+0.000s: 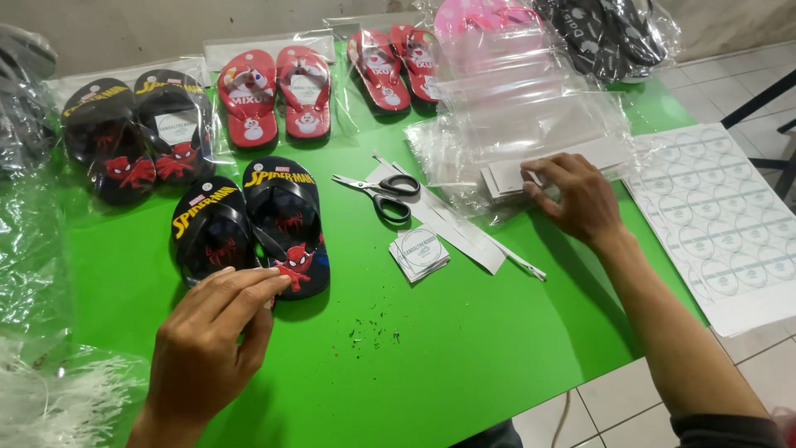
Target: The person uses scissors to trim excess rubber material from the sole of a black Spider-Man flip-flop. After cleaning the sole, the person places the flip-flop into a clear plastic packaging bag.
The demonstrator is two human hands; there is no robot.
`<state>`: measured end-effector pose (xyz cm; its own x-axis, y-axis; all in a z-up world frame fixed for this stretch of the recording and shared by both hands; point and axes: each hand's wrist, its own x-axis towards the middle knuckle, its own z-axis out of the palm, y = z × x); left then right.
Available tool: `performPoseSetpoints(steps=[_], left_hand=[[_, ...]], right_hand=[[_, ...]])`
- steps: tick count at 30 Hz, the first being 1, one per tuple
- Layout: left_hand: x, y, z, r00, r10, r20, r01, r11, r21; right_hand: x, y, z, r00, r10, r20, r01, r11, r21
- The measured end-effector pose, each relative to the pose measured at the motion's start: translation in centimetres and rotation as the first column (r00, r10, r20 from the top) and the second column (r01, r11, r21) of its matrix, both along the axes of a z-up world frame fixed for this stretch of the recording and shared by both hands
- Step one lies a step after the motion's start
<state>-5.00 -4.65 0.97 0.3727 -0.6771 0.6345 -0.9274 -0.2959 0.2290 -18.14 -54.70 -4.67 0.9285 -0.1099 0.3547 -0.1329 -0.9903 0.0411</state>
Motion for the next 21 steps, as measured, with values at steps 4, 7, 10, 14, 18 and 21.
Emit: performPoseSetpoints(steps=[4, 7, 10, 14, 18, 21], left_hand=[[0.0, 0.0, -0.2, 0.999, -0.019, -0.026, 0.019, 1.000, 0.009], [-0.1, -0.3, -0.1, 0.999, -0.024, -0.042, 0.024, 1.000, 0.009], [-0.2, -1.0, -0.2, 0.998, -0.022, -0.051, 0.022, 1.000, 0.009], [-0.6, -2.0, 0.1, 0.995, -0.041, -0.092, 0.040, 0.999, -0.015], [-1.4, -3.9, 1.7, 0.980, -0.108, -0.165, 0.095, 0.992, -0.084], [-2.3, -6.1, 3.8, 0.981, -0.095, -0.167, 0.076, 0.990, -0.118]], right_hand=[[0.2, -0.9, 0.0, 0.992, 0.001, -0.125, 0.014, 0.993, 0.114], [0.1, -1.0, 0.2, 0.995, 0.048, -0.085, -0.039, 0.994, 0.099], [-0.3, -1.2, 1.2, 0.993, 0.053, -0.107, -0.024, 0.966, 0.258], [-0.9, -0.8, 2.6, 0.971, 0.045, 0.235, -0.097, 0.972, 0.215], [-0.7, 2.2, 6.2, 0.702, -0.179, 0.690, -0.261, 0.836, 0.482], [0.7, 3.4, 10.5, 0.516, -0.467, 0.718, -0.601, 0.400, 0.692]])
